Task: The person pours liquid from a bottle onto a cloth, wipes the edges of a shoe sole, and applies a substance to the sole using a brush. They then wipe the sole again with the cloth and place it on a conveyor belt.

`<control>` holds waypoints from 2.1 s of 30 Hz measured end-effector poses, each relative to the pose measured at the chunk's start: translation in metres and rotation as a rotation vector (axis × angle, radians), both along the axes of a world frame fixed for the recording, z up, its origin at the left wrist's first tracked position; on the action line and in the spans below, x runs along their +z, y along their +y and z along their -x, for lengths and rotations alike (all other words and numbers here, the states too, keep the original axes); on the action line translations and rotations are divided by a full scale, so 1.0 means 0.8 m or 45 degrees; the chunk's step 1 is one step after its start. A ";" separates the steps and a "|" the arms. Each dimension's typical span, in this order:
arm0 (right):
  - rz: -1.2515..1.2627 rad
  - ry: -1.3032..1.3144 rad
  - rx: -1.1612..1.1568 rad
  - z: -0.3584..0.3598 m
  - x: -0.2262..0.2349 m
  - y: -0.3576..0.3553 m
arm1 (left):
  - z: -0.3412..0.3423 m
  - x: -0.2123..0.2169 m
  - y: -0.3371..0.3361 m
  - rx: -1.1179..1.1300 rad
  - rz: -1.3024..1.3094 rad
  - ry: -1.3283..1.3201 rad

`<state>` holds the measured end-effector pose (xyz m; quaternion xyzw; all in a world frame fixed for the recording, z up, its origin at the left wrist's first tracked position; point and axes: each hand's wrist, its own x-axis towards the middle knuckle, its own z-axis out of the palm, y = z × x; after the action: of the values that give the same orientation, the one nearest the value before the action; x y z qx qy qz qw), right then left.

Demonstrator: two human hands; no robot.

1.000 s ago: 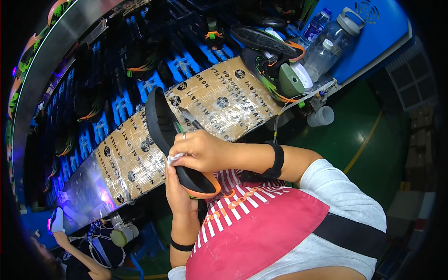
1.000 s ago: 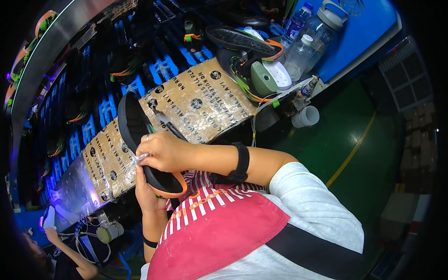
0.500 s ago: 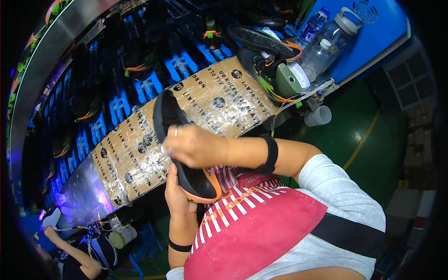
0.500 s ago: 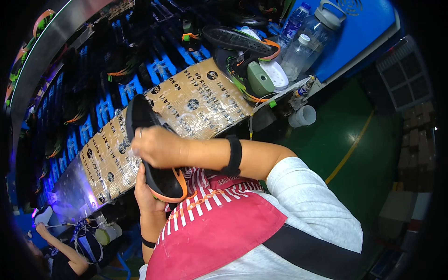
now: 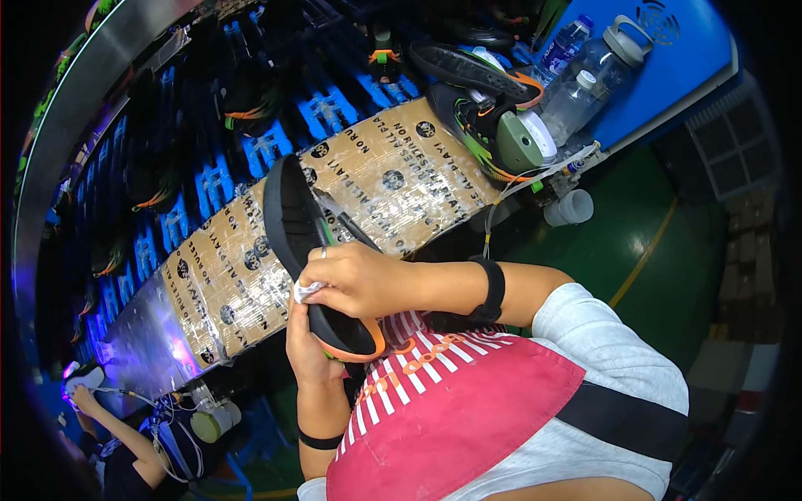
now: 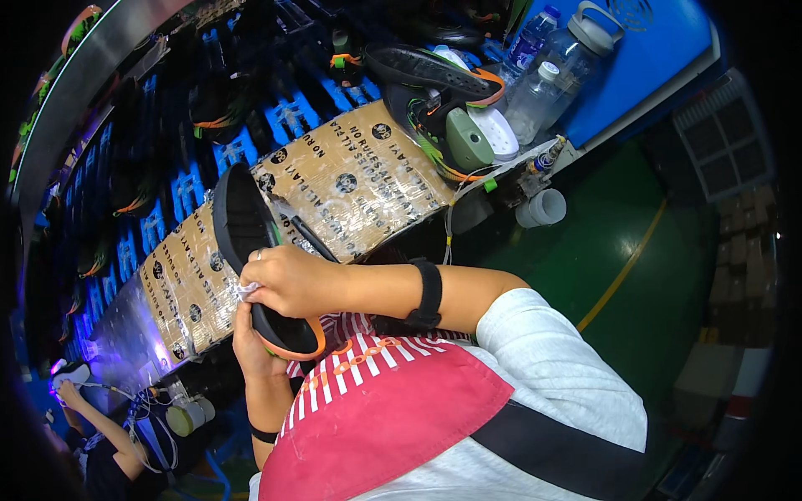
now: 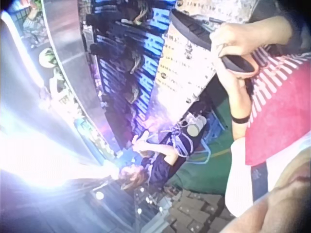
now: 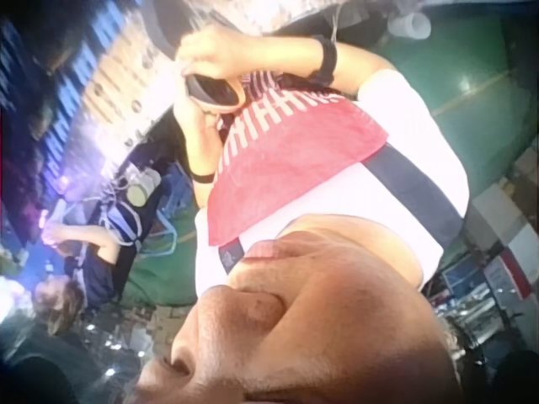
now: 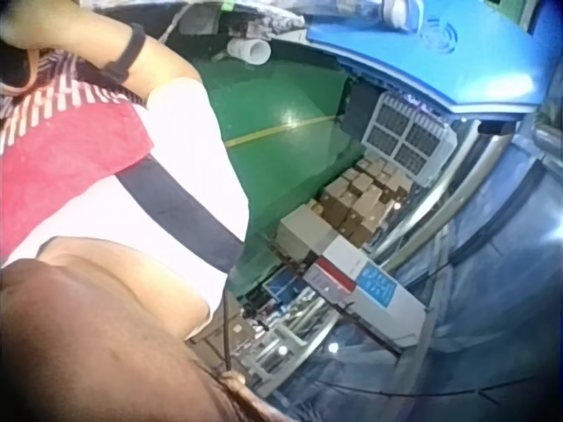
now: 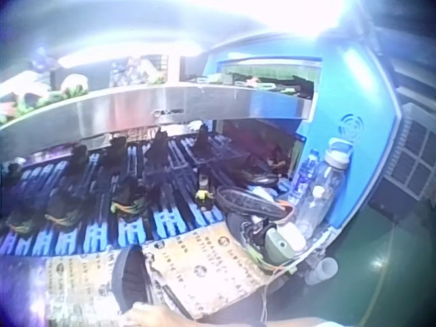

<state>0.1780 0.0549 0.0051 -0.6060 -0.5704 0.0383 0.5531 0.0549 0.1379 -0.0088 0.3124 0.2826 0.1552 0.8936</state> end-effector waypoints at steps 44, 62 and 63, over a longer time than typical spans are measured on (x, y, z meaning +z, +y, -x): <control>0.150 0.279 0.065 0.012 0.009 -0.010 | 0.009 -0.004 -0.006 -0.027 -0.025 -0.020; -0.030 0.004 -0.154 0.000 0.010 -0.009 | 0.004 0.014 -0.009 0.062 -0.111 0.046; -0.074 -0.005 -0.230 -0.004 0.019 -0.012 | 0.002 0.013 -0.008 0.030 -0.112 0.049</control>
<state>0.1812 0.0454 0.0206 -0.6387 -0.5154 -0.0296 0.5706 0.0532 0.1316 0.0019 0.3509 0.2964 0.1719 0.8715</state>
